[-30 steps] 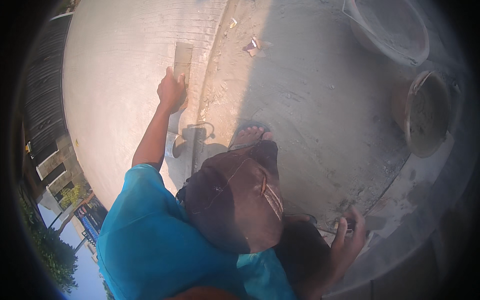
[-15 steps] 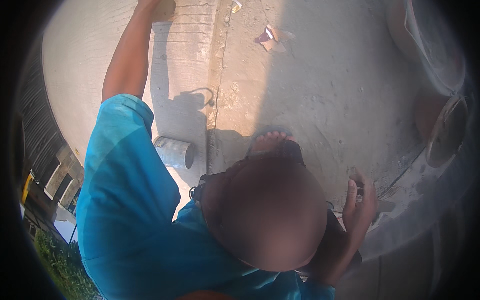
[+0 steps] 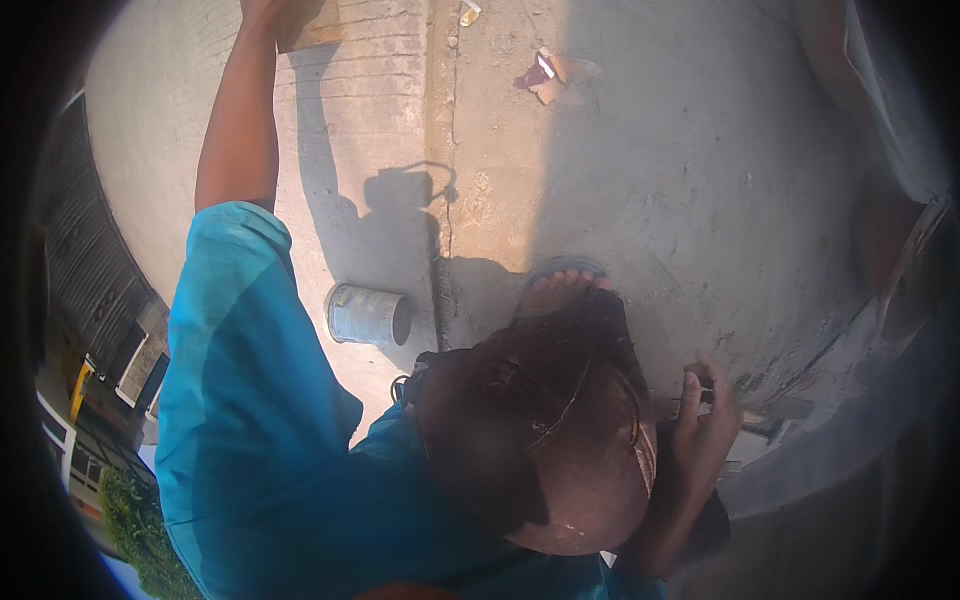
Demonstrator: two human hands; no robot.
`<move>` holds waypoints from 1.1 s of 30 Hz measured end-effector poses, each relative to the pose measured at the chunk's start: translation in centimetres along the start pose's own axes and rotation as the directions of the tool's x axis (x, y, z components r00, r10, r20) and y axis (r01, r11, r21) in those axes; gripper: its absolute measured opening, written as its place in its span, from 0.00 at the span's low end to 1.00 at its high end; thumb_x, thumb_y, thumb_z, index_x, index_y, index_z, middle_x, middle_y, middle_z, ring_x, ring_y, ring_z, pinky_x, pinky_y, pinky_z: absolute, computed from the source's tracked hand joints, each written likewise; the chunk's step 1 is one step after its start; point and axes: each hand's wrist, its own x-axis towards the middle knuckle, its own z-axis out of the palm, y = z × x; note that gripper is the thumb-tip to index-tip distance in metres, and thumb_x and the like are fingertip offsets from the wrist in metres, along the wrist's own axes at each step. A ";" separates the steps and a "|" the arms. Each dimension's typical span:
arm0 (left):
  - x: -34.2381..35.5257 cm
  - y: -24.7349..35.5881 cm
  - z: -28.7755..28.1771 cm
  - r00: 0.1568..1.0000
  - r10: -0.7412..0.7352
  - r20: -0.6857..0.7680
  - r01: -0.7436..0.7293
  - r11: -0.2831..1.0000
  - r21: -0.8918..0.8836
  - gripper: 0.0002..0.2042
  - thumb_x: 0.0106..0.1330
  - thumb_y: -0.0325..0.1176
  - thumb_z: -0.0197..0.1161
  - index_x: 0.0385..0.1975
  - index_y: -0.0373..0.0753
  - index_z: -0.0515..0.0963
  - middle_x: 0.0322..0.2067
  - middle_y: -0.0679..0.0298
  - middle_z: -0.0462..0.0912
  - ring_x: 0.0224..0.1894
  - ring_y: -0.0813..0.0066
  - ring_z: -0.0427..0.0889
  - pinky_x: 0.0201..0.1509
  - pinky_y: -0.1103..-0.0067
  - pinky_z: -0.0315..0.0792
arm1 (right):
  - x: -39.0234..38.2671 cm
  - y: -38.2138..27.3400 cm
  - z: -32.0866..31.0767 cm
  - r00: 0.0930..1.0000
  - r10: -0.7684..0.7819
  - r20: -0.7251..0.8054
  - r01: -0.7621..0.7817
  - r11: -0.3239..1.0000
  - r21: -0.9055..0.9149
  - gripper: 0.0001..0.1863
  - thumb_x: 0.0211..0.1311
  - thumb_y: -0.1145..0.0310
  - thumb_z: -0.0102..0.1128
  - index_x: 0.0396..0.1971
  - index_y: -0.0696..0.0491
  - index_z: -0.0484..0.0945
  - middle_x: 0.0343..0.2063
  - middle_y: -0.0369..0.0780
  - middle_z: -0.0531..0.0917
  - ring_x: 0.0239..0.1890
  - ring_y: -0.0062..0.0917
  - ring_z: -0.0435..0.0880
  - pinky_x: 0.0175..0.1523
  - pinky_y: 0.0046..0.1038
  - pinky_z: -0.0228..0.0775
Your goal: The person measures and marks a rectangular tile with a tape measure and pencil, then uses a hand saw to cut along the marked line. The person then moves indoors and uses an angle grinder to cut the tile further.
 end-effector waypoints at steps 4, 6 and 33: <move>-3.1 -1.5 -2.0 0.869 -0.233 0.436 0.311 0.943 -0.115 0.17 0.64 0.35 0.68 0.30 0.21 0.79 0.31 0.40 0.84 0.34 0.46 0.85 0.36 0.61 0.79 | 0.7 -0.6 -0.6 0.987 -0.134 -0.093 0.133 0.991 -0.018 0.14 0.71 0.70 0.58 0.53 0.57 0.79 0.39 0.43 0.85 0.41 0.32 0.83 0.47 0.34 0.74; -8.5 -1.5 -4.0 0.906 -0.170 0.388 0.211 0.975 -0.066 0.24 0.65 0.43 0.65 0.49 0.27 0.72 0.39 0.38 0.84 0.44 0.40 0.85 0.50 0.61 0.77 | 0.3 0.8 -1.3 0.989 -0.094 -0.111 0.099 0.994 0.039 0.14 0.71 0.70 0.58 0.53 0.56 0.79 0.39 0.43 0.85 0.42 0.32 0.84 0.47 0.34 0.74; -13.8 -1.9 -2.2 0.923 -0.229 0.310 0.271 0.957 -0.100 0.24 0.61 0.37 0.70 0.50 0.26 0.73 0.38 0.38 0.85 0.42 0.40 0.86 0.50 0.62 0.78 | -1.2 6.5 -7.7 0.997 -0.037 -0.073 0.011 0.945 -0.328 0.17 0.71 0.69 0.57 0.58 0.51 0.77 0.47 0.44 0.83 0.43 0.36 0.83 0.48 0.36 0.74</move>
